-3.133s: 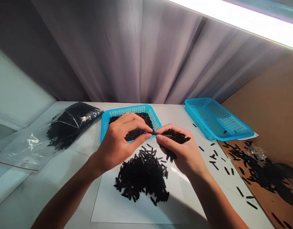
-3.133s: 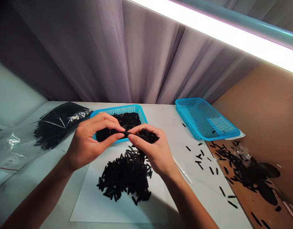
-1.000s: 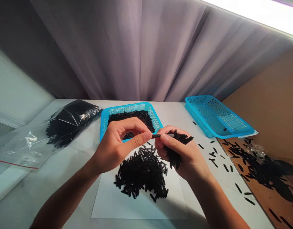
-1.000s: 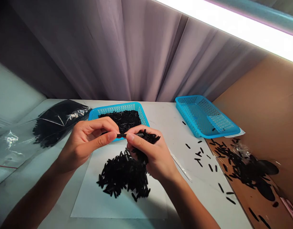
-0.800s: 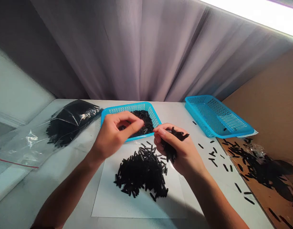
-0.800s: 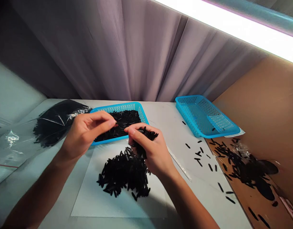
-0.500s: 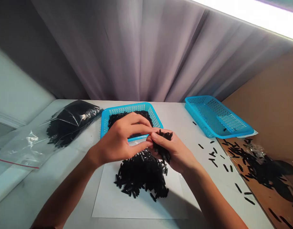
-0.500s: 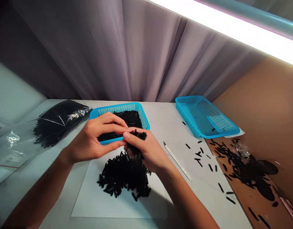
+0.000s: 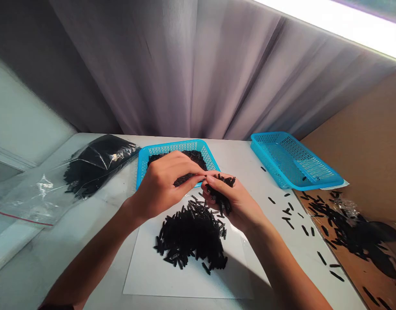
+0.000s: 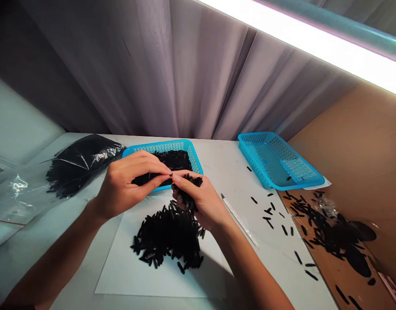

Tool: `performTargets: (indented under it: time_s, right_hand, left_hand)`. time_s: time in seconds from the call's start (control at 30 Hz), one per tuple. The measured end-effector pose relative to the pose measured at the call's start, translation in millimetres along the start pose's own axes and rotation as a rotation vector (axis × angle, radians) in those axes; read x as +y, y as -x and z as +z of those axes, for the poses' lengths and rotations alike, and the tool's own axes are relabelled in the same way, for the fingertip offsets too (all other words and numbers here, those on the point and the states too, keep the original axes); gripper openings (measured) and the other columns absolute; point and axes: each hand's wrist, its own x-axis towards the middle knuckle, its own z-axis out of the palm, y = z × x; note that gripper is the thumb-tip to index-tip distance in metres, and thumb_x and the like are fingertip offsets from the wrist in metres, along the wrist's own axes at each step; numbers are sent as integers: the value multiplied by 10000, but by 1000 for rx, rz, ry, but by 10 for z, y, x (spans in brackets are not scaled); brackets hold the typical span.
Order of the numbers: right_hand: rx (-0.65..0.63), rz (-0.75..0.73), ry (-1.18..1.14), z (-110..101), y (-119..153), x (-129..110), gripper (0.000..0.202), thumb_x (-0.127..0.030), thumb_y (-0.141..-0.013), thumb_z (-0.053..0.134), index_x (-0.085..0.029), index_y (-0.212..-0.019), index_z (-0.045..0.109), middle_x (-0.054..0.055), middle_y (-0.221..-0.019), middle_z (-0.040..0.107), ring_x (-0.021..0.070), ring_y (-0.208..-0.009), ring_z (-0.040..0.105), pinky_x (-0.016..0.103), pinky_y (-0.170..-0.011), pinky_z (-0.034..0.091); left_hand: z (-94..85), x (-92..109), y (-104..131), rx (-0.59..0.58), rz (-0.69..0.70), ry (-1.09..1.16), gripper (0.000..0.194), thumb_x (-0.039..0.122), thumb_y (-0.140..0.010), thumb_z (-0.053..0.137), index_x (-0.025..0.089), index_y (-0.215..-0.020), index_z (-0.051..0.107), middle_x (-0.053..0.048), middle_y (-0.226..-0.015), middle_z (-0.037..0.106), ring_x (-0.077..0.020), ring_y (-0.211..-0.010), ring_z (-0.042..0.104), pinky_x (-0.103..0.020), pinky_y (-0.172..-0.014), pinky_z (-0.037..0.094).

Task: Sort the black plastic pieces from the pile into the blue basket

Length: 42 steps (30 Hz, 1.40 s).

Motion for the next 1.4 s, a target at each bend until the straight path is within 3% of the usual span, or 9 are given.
performTargets:
  time_s: [0.17,0.3,0.47,0.63,1.0,1.23,1.4]
  right_hand:
    - [35,-65,32,2,-7,-13,280,-382,-778,889,-153,-898,780,-2,-659,603,73,-562,484,164,-479,352]
    - [86,-119,28,-3,-6,-4,251,-354,-762,899,-158,-811,750,-19,-622,572,72,-553,466,169,-473,332]
    - [123,-172,48,-1,11,-1,230,-351,-775,887,-164,-821,762,-13,-633,588,78,-563,480,181,-477,330]
    - [153,-238,87,8,68,-16,195,-341,-790,877,-186,-863,784,-20,-620,581,83,-560,469,194,-480,321]
    - [149,-221,86,96,182,-72,183,-357,-795,866,-204,-848,780,-22,-618,556,103,-556,432,226,-473,296]
    - [216,-263,143,110,225,-91,207,-387,-789,876,-211,-837,778,-8,-644,595,114,-574,465,241,-490,315]
    - [231,-274,159,124,241,-93,224,-407,-789,874,-212,-817,768,-7,-648,599,117,-571,464,248,-488,323]
  left_hand:
    - [10,17,8,-5,69,-67,87,55,-894,724,127,-941,715,-43,-862,785,-181,-840,699,-321,-798,586]
    - [32,19,12,-4,73,-101,61,102,-881,759,133,-909,715,-36,-850,784,-187,-812,701,-335,-789,582]
    - [57,-8,18,91,19,-97,54,131,-882,784,149,-913,743,-27,-831,795,-167,-781,721,-308,-784,580]
    - [59,-9,19,107,-31,-34,84,149,-855,820,157,-909,756,-19,-823,792,-156,-774,721,-298,-782,576]
    - [18,104,-9,169,-50,-17,86,212,-862,830,220,-903,755,11,-803,789,-159,-742,718,-330,-733,596]
    - [24,140,-9,179,-28,-20,113,115,-861,811,180,-937,758,-8,-818,788,-148,-765,713,-308,-749,592]
    - [22,132,-10,188,-29,-24,92,140,-872,807,194,-928,759,2,-802,780,-147,-754,701,-310,-740,588]
